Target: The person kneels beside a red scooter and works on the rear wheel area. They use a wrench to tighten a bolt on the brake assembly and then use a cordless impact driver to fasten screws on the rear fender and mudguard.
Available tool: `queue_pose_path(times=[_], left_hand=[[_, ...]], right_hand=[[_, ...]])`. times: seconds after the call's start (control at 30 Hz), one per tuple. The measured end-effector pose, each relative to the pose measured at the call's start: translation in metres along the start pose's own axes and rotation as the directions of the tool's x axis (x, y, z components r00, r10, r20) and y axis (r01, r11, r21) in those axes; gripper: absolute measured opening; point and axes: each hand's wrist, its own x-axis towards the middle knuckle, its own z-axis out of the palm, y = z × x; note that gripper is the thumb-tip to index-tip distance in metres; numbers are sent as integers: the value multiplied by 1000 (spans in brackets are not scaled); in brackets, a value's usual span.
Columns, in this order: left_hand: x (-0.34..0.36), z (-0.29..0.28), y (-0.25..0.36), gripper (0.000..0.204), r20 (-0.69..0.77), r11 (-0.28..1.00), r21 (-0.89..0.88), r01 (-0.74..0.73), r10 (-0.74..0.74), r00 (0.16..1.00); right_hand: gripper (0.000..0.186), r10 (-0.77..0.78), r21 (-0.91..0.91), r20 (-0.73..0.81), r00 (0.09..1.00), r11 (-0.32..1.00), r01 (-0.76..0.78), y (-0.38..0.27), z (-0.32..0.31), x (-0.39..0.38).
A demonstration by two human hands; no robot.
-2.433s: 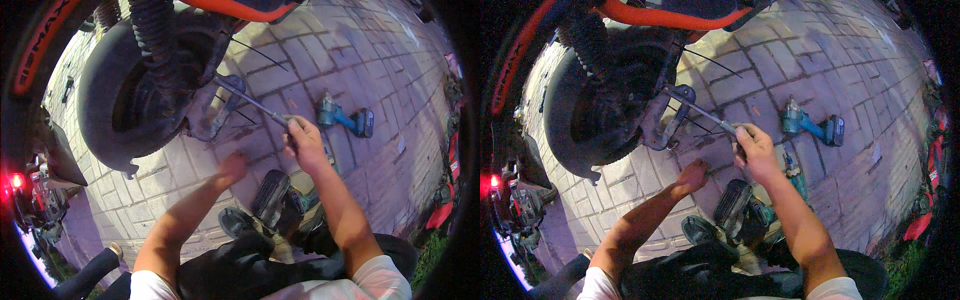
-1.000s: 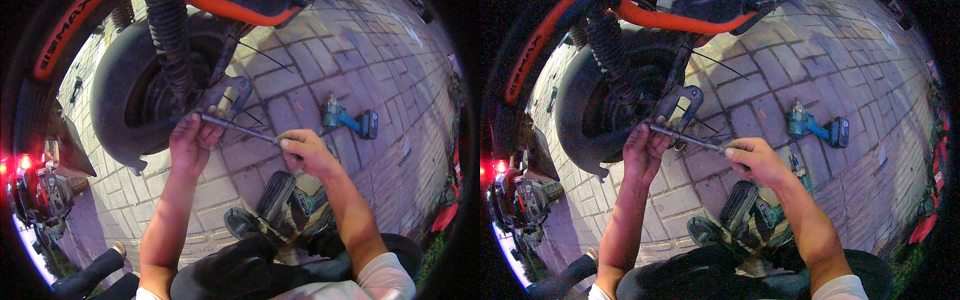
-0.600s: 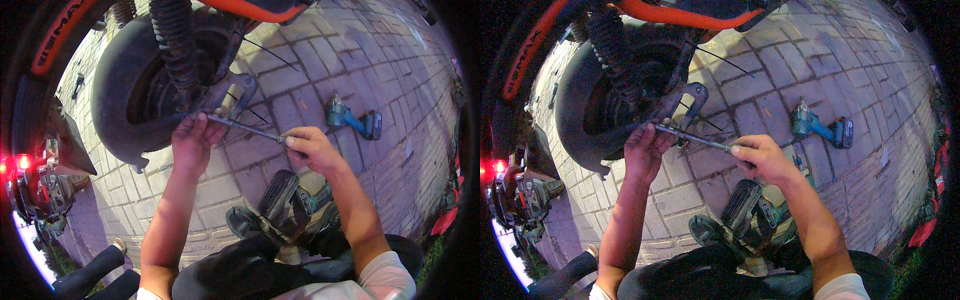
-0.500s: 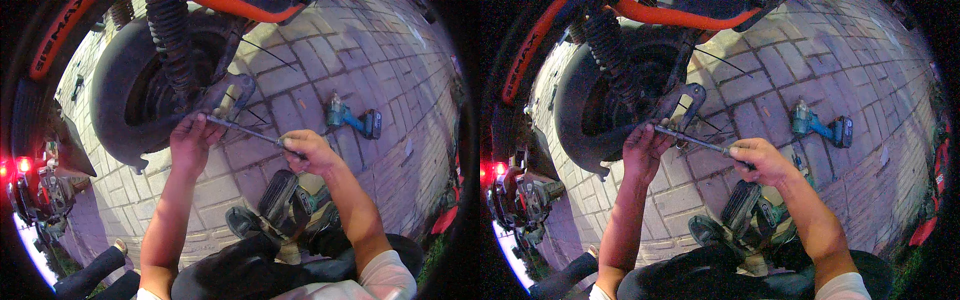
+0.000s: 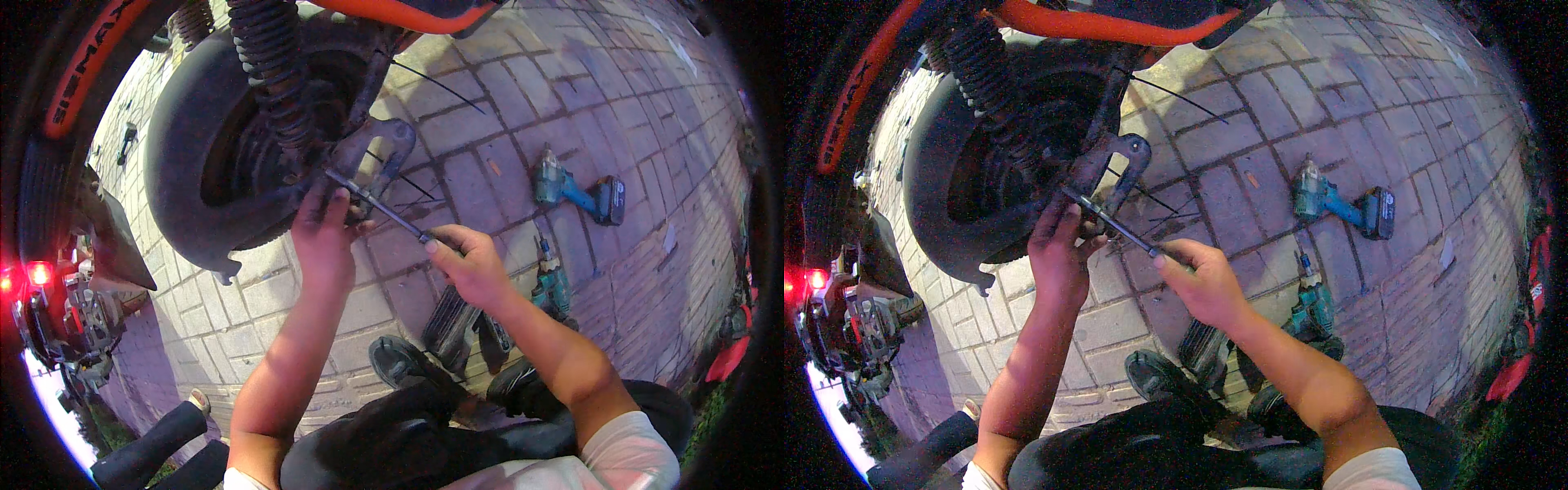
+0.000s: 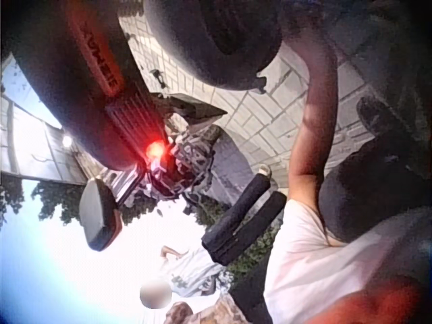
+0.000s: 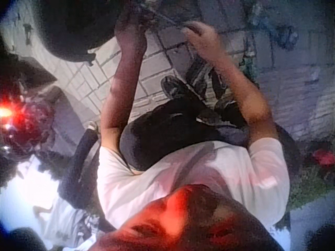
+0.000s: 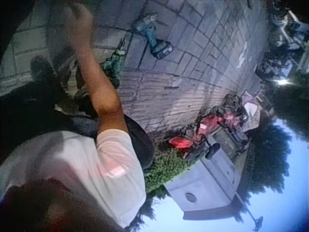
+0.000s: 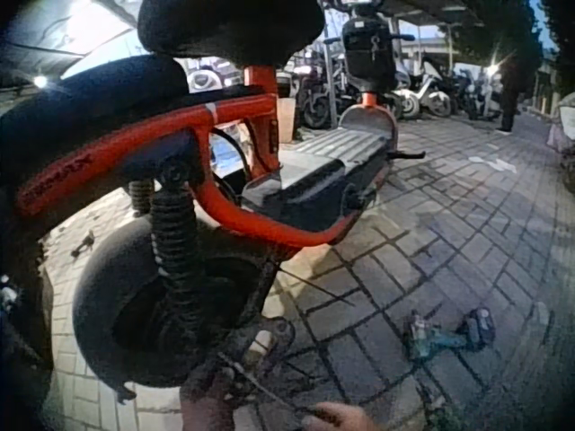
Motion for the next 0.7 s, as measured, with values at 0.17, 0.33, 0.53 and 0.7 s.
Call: queue_pose_path(times=[0.17,0.33,0.53,0.7], left_hand=[[-6,-1,3,26,0,995,-86,46,-46,999],[-1,-28,-2,28,-113,960,-273,63,-97,989],[5,-37,7,22,-124,961,-251,-117,88,988],[4,-55,-2,20,-35,987,-45,-152,151,988]], right_hand=[[26,-224,-231,-21,974,949,213,10,2,4],[26,-502,-504,14,865,743,440,3,8,-1],[26,-426,-337,-85,901,863,376,20,16,-1],[24,-327,-315,-77,942,904,288,6,1,-5]])
